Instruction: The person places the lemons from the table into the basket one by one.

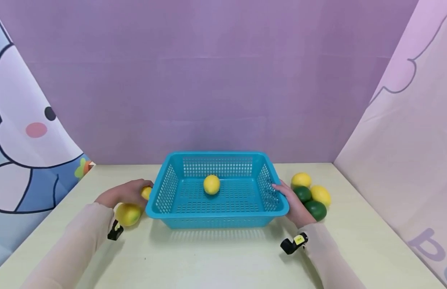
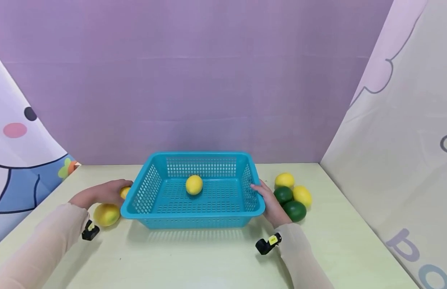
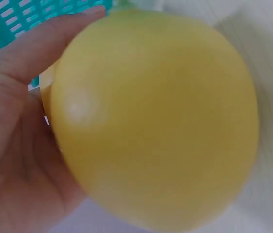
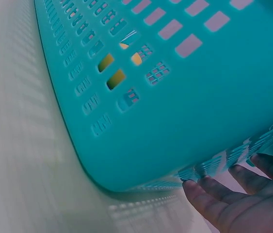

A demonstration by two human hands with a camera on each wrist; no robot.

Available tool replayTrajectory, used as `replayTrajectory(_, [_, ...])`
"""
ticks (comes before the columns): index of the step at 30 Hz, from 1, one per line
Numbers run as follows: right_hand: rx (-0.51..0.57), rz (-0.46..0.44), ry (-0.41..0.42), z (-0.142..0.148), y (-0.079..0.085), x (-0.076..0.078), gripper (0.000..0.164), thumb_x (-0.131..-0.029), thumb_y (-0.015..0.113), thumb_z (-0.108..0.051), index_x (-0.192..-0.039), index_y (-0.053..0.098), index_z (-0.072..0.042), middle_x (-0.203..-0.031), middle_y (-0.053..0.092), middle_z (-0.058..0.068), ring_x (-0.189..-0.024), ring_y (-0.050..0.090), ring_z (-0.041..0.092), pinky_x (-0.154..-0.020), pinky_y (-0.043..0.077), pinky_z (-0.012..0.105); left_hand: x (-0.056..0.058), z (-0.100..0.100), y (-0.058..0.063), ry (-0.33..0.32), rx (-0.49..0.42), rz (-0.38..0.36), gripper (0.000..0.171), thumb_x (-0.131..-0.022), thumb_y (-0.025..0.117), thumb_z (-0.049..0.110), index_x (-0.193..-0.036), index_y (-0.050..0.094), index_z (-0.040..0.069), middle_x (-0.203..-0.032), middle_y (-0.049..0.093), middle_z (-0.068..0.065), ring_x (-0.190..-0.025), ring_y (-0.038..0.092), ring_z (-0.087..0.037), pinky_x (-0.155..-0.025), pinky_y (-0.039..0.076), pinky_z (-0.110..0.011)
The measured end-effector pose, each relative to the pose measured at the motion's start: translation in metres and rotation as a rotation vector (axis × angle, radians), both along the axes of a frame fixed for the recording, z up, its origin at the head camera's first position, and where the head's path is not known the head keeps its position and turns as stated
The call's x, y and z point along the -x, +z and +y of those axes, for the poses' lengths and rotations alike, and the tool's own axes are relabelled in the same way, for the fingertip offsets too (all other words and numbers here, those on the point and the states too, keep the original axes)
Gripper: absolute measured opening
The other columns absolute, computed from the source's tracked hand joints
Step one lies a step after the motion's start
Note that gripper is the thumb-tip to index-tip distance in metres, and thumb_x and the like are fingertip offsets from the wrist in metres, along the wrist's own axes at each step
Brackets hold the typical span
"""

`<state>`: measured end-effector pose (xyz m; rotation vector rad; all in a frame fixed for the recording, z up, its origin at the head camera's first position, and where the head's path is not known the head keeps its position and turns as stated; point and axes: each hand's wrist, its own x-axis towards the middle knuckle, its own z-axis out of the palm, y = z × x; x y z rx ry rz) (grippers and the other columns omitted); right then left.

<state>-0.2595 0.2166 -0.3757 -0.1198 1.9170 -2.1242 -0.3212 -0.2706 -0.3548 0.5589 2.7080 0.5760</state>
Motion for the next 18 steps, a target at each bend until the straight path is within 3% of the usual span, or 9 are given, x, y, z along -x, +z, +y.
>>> replayTrajectory(7, [-0.007, 0.005, -0.001, -0.001, 0.0, 0.0, 0.061, -0.102, 0.031, -0.032, -0.153, 0.0, -0.021, -0.157, 0.004, 0.014, -0.14, 0.013, 0.042, -0.108, 0.023, 0.059, -0.002, -0.005, 0.008, 0.02, -0.056, 0.0, 0.057, -0.07, 0.079, 0.033, -0.117, 0.056, 0.008, -0.107, 0.055, -0.007, -0.093, 0.05, -0.024, -0.079, 0.048, -0.042])
replayTrajectory(18, [0.001, 0.01, 0.006, -0.001, 0.0, 0.0, 0.061, -0.102, 0.031, -0.032, -0.153, -0.001, -0.021, -0.157, 0.004, 0.015, -0.14, 0.013, 0.042, -0.108, 0.022, 0.059, -0.003, -0.01, 0.025, 0.072, -0.085, 0.074, 0.054, -0.077, 0.073, 0.025, -0.12, 0.052, 0.001, -0.107, 0.053, -0.013, -0.093, 0.049, -0.028, -0.082, 0.047, -0.046])
